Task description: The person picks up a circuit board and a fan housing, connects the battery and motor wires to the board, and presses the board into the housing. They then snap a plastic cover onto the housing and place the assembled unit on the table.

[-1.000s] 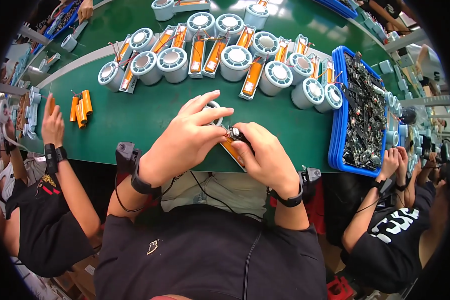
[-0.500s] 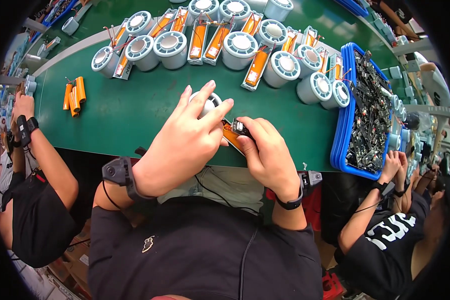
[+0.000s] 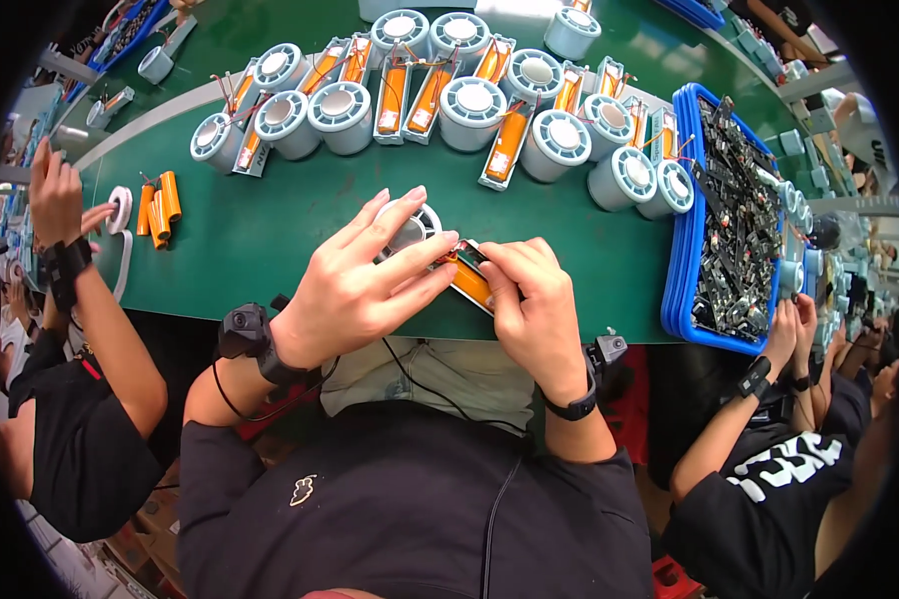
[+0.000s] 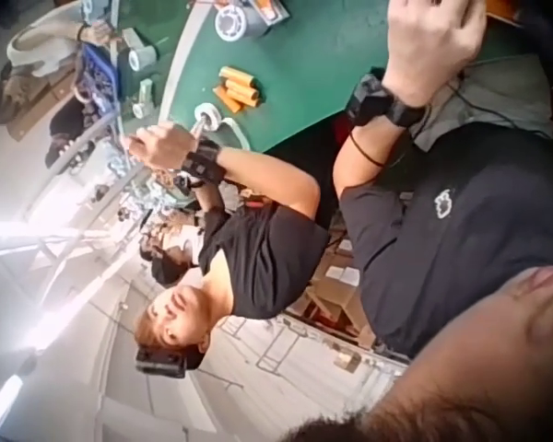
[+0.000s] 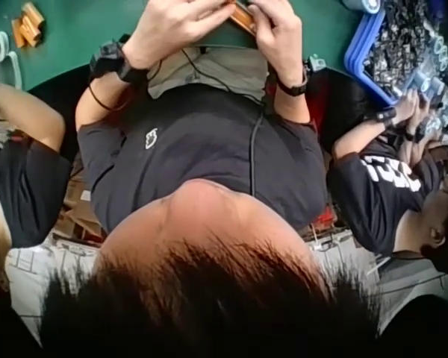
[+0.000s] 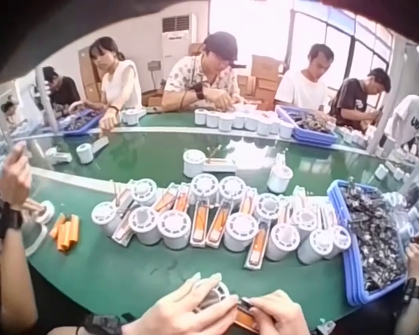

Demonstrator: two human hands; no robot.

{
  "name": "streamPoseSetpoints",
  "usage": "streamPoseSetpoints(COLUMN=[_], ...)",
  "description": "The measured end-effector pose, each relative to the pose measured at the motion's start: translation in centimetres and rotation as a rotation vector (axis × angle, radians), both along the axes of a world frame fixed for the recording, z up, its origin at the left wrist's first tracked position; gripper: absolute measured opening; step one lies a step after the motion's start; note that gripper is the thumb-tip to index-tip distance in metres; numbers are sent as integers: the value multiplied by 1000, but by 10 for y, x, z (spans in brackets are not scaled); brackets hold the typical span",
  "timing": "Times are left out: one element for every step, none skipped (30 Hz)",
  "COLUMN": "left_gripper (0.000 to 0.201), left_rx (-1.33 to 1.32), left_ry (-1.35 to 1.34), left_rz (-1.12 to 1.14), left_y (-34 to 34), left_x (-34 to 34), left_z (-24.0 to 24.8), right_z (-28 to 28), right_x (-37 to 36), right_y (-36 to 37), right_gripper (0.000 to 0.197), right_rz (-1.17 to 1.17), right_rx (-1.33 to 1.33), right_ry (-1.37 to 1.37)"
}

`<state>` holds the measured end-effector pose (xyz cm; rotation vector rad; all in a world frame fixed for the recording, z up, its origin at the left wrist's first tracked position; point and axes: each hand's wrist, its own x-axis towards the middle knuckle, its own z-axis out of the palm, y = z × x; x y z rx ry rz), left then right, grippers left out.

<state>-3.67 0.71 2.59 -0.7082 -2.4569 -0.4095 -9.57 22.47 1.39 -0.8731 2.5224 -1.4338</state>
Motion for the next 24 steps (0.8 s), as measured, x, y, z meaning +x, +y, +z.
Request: streamPoseSetpoints(left_gripper=[24, 24, 25, 25, 24, 24, 24, 24, 24, 23, 23, 23, 23, 22, 22, 22, 22, 21, 21, 21, 21, 20, 19, 19], left_rx=[-18, -35, -51, -49, -43, -36, -29, -27, -29, -30, -33, -28, -16, -7, 1, 2, -3, -8, -13, -12, -31, -50, -68, -70], left_ry=[0, 0, -2, -6, 14, 34, 55, 52, 46, 41, 36, 32, 41, 53, 65, 64, 43, 22, 3, 2, -23, -48, -73, -74], left_rz=[4, 8, 12, 18, 8, -4, -18, -17, -10, -4, 3, 3, 12, 21, 30, 31, 46, 62, 74, 73, 89, 106, 122, 121], left_y=[1, 2, 3, 2, 1, 0, -1, -2, -2, -2, -2, -2, -1, -1, -1, -1, 1, 4, 6, 8, 10, 12, 14, 16], left_x=[0, -1, -2, -1, -1, -1, -1, -1, -2, -2, -2, -1, -1, -1, -1, 0, 0, 1, 1, 1, 1, 2, 2, 3], left_z=[0, 2, 2, 0, -1, -3, -4, -4, -5, -5, -5, -7, -8, -8, -9, -9, -7, -6, -3, -1, 1, 2, 3, 3], right_z=[-1, -1, -2, -2, -3, -2, 1, 3, 4, 3, 2, 1, 0, 0, 1, 2, 2, 2, 2, 3, 3, 4, 5, 6], right_x=[-1, -1, 1, 3, 4, 4, 4, 4, 5, 5, 5, 5, 5, 6, 7, 8, 9, 9, 8, 7, 6, 6, 7, 8], right_y=[-1, 0, 2, 3, 2, 1, 0, -1, -1, -1, -1, -1, -1, -1, 0, 0, 1, 1, 2, 3, 3, 2, 0, -2], right_gripper=[17, 17, 17, 18, 19, 19, 20, 22, 23, 23, 24, 26, 27, 27, 29, 30, 32, 32, 33, 34, 36, 36, 37, 38], right_rz=[26, 35, 23, 8, -9, -6, 5, 15, 24, 23, 26, 30, 34, 35, 8, -19, -46, -45, -37, -28, -20, -23, -30, -36], right_rx=[-12, -5, -9, -17, -26, -23, -22, -22, -18, -13, -14, -16, -18, -16, -21, -27, -32, -31, -12, 8, 27, 29, 35, 40], right_ry=[104, 100, 45, -10, -66, -69, -86, -102, -121, -126, -104, -82, -60, -62, -47, -32, -17, -18, 2, 22, 43, 42, 60, 77])
